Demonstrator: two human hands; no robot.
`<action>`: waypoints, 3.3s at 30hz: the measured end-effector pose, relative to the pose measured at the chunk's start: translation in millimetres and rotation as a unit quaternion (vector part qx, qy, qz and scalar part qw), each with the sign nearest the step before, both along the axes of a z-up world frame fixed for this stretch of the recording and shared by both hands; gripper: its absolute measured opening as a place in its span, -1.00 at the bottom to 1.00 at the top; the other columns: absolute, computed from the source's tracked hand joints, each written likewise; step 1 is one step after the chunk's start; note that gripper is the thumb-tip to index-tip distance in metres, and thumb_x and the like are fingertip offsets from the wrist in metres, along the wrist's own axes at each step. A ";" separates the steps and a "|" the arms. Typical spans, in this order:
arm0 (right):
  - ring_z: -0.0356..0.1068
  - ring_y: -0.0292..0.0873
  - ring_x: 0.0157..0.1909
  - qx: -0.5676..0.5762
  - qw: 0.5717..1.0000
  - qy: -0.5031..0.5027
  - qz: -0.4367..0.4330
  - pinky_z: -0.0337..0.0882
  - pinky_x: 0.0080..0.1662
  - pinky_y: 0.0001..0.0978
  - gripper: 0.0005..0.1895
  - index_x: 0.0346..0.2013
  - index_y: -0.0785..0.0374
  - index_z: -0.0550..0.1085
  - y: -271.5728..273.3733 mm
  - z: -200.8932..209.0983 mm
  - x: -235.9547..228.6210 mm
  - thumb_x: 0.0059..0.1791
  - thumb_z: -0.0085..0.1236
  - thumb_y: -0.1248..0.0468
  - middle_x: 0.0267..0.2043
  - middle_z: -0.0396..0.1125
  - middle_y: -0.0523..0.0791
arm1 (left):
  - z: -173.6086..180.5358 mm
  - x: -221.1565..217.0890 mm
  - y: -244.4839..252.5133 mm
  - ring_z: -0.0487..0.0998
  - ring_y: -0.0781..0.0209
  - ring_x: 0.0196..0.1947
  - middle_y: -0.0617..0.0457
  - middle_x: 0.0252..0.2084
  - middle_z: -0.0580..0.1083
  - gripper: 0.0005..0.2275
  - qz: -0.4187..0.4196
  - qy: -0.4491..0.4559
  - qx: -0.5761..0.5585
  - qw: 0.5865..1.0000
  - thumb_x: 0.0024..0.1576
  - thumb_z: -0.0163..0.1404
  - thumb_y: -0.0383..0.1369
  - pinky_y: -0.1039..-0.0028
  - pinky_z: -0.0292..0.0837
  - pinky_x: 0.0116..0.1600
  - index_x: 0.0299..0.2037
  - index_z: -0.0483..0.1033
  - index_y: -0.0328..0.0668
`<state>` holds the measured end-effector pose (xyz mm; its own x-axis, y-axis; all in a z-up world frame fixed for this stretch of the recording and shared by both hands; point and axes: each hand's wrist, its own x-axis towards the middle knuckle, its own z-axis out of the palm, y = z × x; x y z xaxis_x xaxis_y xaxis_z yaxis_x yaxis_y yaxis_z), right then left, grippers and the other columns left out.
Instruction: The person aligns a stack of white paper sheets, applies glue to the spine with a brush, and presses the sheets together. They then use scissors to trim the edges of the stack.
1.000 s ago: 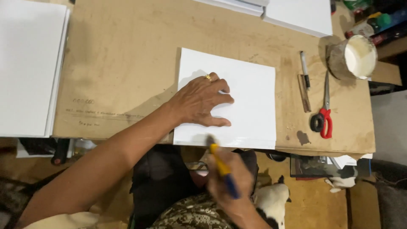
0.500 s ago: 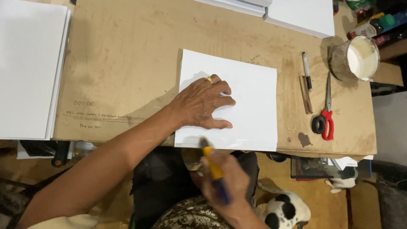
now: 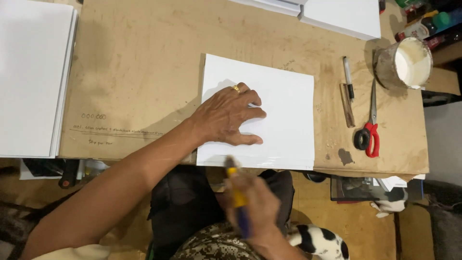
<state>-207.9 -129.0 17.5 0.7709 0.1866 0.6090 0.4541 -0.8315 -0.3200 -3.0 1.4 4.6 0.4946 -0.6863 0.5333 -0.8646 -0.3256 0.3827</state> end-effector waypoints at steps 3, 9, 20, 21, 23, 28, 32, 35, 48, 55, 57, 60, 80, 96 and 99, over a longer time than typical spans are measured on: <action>0.44 -0.19 -0.33 -0.053 0.998 0.000 0.042 0.43 -0.32 -0.41 -0.61 0.07 0.07 0.47 37.1 -3.7 0.0 0.02 0.40 0.12 -0.09 0.45 -0.11 | -2.6 1.1 -1.0 0.38 -0.10 -0.07 0.02 -0.03 0.44 -0.50 -0.003 -0.019 -0.002 1.000 0.00 0.22 0.16 0.14 0.37 -0.24 -0.07 0.60 -0.02; 0.63 -0.18 -0.17 0.124 0.977 0.121 0.127 0.58 -0.13 -0.47 -0.67 0.09 0.02 0.46 25.8 43.3 -16.4 0.03 0.16 0.17 0.01 0.54 -0.09 | 2.8 -1.6 0.9 0.37 -0.03 0.00 0.07 0.02 0.45 -0.49 0.004 -0.006 0.027 1.000 0.04 0.17 0.18 0.19 0.39 -0.18 -0.03 0.61 -0.01; 0.50 -0.21 -0.37 0.195 0.973 0.120 -0.006 0.53 -0.29 -0.49 -0.82 -0.06 0.25 0.49 -25.6 39.9 9.2 0.07 0.09 0.27 -0.25 0.47 -0.10 | 19.5 -7.0 4.1 0.45 -0.06 -0.08 0.01 -0.01 0.52 -0.51 0.012 -0.070 0.023 0.997 0.07 0.16 0.17 0.13 0.45 -0.09 -0.01 0.64 0.00; 0.50 -0.22 -0.36 0.274 0.947 0.164 0.021 0.56 -0.36 -0.55 -0.84 -0.07 0.33 0.48 -41.1 40.7 10.2 0.08 0.10 0.35 -0.22 0.42 0.00 | 20.7 -7.4 4.9 0.46 -0.05 -0.11 0.01 0.00 0.52 -0.51 0.018 -0.075 0.027 0.997 0.08 0.14 0.18 0.14 0.46 -0.10 -0.01 0.64 0.01; 0.54 -0.21 -0.27 0.263 0.947 0.177 -0.053 0.59 -0.26 -0.59 -0.88 -0.12 0.28 0.46 -86.8 29.6 3.0 0.07 0.11 0.32 -0.19 0.45 -0.03 | 21.6 -6.8 4.5 0.46 -0.05 -0.12 0.02 -0.01 0.52 -0.52 0.016 -0.071 0.029 0.997 0.08 0.15 0.17 0.14 0.47 -0.13 0.00 0.64 0.02; 0.52 -0.09 -0.05 0.182 0.959 0.117 -0.183 0.59 0.01 -0.37 -0.85 -0.07 0.27 0.42 -152.3 48.0 -9.0 0.10 0.10 0.30 -0.10 0.45 0.02 | 19.0 -6.8 5.6 0.46 -0.05 -0.07 0.02 0.03 0.52 -0.50 0.020 -0.053 0.055 0.997 0.07 0.12 0.18 0.14 0.49 -0.19 0.02 0.63 0.05; 0.47 -0.17 -0.05 0.247 0.947 0.085 -0.185 0.53 0.02 -0.45 -0.85 -0.06 0.23 0.42 -126.7 36.9 -15.8 0.09 0.10 0.29 -0.09 0.42 -0.05 | 16.9 -8.7 5.3 0.46 -0.03 -0.04 0.07 0.04 0.51 -0.50 0.028 -0.053 0.063 0.996 0.07 0.11 0.20 0.14 0.50 -0.11 0.04 0.64 0.08; 0.50 -0.20 -0.06 0.258 0.959 0.068 -0.090 0.50 0.03 -0.51 -0.81 -0.03 0.23 0.42 -92.8 30.4 -9.6 0.07 0.14 0.34 -0.11 0.43 -0.09 | 21.1 -8.9 4.6 0.47 -0.03 -0.05 0.08 0.03 0.52 -0.50 0.028 -0.069 0.057 0.996 0.05 0.14 0.19 0.16 0.50 -0.11 0.02 0.64 0.09; 0.28 -0.39 -0.42 0.529 0.797 -0.085 -0.277 0.27 -0.54 -0.59 -0.65 -0.10 0.26 0.44 -278.3 81.1 18.3 0.04 0.26 0.06 -0.32 0.27 -0.22 | 26.4 -11.0 2.9 0.50 0.01 -0.07 0.07 0.03 0.52 -0.58 0.043 -0.102 0.093 0.989 0.12 0.08 0.12 0.18 0.50 -0.08 0.03 0.61 0.11; 0.45 -0.11 -0.19 0.856 0.501 -0.041 -0.119 0.55 -0.29 -0.43 -0.81 0.05 0.32 0.41 -370.9 53.1 141.3 0.13 0.00 0.37 -0.11 0.41 0.05 | 26.2 -13.6 -1.1 0.49 0.00 0.04 0.14 0.13 0.51 -0.57 0.077 -0.074 0.174 0.979 0.12 -0.01 0.15 0.14 0.50 0.00 0.10 0.56 0.25; 0.47 -0.03 -0.16 0.901 0.410 -0.046 -0.133 0.60 -0.12 -0.35 -0.73 0.07 0.44 0.44 -383.6 47.0 178.9 0.07 0.05 0.47 -0.02 0.37 0.12 | 25.9 -17.4 -1.2 0.53 0.01 0.03 0.16 0.13 0.51 -0.57 0.095 -0.080 0.176 0.977 0.11 0.01 0.15 0.15 0.51 -0.03 0.09 0.56 0.25; 0.52 -0.03 -0.07 0.906 0.409 0.011 -0.111 0.59 -0.08 -0.23 -0.72 0.03 0.30 0.49 -501.6 -50.6 255.6 0.04 0.17 0.29 -0.06 0.48 0.06 | 36.2 -20.4 -4.6 0.40 -0.02 0.27 0.16 0.29 0.42 -0.51 0.098 0.051 0.252 0.961 0.13 -0.10 0.19 0.03 0.30 0.20 0.22 0.47 0.32; 0.47 0.16 -0.03 -0.021 0.981 0.193 0.000 0.45 0.02 0.07 -0.60 0.06 0.03 0.58 -176.0 18.5 267.5 -0.03 0.29 0.02 -0.15 0.48 -0.04 | 61.0 -48.3 -8.7 0.31 -0.06 0.41 0.03 0.35 0.40 -0.59 0.135 0.140 0.241 0.951 0.25 -0.15 0.02 -0.09 0.11 0.31 0.24 0.50 0.25; 0.56 -0.05 -0.24 0.365 0.815 0.443 -0.074 0.58 -0.25 -0.10 -0.59 0.01 0.40 0.55 -143.9 68.9 158.1 -0.05 0.37 0.22 -0.25 0.52 0.09 | 50.1 -33.7 -5.7 0.41 -0.02 0.34 0.01 0.18 0.53 -0.64 0.141 0.189 0.198 0.951 0.34 -0.27 -0.22 -0.13 0.17 0.28 0.28 0.45 0.11; 0.58 0.01 -0.24 0.409 0.803 0.428 -0.066 0.61 -0.22 -0.06 -0.62 -0.02 0.35 0.56 -149.4 65.1 159.5 -0.06 0.38 0.24 -0.26 0.52 0.09 | 57.2 -31.0 0.5 0.44 -0.10 0.30 -0.05 0.19 0.53 -0.60 0.119 0.251 0.135 0.951 0.35 -0.34 -0.24 -0.15 0.20 0.28 0.33 0.39 0.07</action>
<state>-48.4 -278.4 82.7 0.9525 -0.1237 -0.2782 -0.2990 -0.2075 -0.9314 -34.0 1.9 61.7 0.7991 -0.6011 0.0097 -0.4846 -0.6344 0.6023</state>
